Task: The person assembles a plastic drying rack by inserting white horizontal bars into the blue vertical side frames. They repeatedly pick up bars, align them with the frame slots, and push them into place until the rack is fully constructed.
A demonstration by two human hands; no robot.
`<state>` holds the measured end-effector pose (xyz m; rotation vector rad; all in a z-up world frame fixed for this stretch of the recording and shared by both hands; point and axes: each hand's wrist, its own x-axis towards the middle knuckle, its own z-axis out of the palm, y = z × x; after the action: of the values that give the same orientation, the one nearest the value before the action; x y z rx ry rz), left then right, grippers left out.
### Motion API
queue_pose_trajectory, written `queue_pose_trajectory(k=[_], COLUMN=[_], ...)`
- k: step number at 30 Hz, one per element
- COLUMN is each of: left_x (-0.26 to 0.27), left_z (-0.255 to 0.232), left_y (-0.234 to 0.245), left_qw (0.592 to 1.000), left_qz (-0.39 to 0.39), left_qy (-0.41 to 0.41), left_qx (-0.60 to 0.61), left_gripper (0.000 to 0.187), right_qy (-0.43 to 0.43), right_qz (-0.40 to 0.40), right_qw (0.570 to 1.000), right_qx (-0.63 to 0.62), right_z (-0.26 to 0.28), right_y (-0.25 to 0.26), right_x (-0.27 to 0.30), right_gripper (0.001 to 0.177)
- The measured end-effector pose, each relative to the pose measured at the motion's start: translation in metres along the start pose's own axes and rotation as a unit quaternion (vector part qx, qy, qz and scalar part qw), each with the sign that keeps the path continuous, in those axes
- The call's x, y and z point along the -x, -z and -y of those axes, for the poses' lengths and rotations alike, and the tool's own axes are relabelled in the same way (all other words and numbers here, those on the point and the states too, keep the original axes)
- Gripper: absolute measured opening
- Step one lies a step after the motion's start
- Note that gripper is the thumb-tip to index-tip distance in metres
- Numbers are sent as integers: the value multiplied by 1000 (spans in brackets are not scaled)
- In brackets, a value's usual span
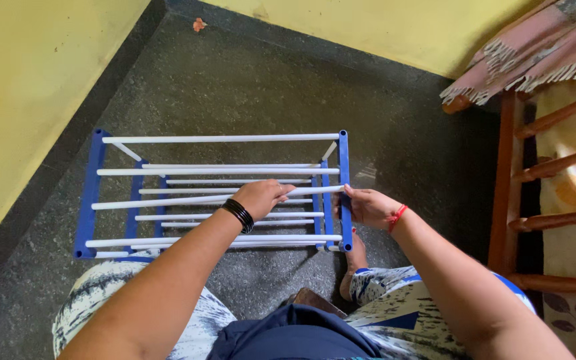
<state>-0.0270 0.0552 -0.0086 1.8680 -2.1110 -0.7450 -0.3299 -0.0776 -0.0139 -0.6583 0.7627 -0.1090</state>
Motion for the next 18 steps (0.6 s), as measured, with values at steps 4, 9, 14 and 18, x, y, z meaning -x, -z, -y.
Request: queue_pose_trajectory(k=[4, 9, 14, 18], left_x=[12, 27, 37, 32], left_z=[-3, -27, -53, -58], left_y=[5, 13, -20, -59], left_qw=[996, 916, 969, 980], left_qz=[-74, -311, -132, -71], left_qy=[-39, -168, -192, -158], left_qx=[-44, -192, -87, -97], left_gripper=[35, 45, 21, 39], right_qy=[-93, -99, -60, 111], right_qz=[-50, -111, -192, -288], right_qw=[981, 953, 893, 758], right_qx=[161, 263, 402, 575], right_z=[2, -33, -60, -73], right_y=[-23, -28, -36, -52], right_x=[22, 38, 39, 33], right_gripper=[54, 64, 57, 65])
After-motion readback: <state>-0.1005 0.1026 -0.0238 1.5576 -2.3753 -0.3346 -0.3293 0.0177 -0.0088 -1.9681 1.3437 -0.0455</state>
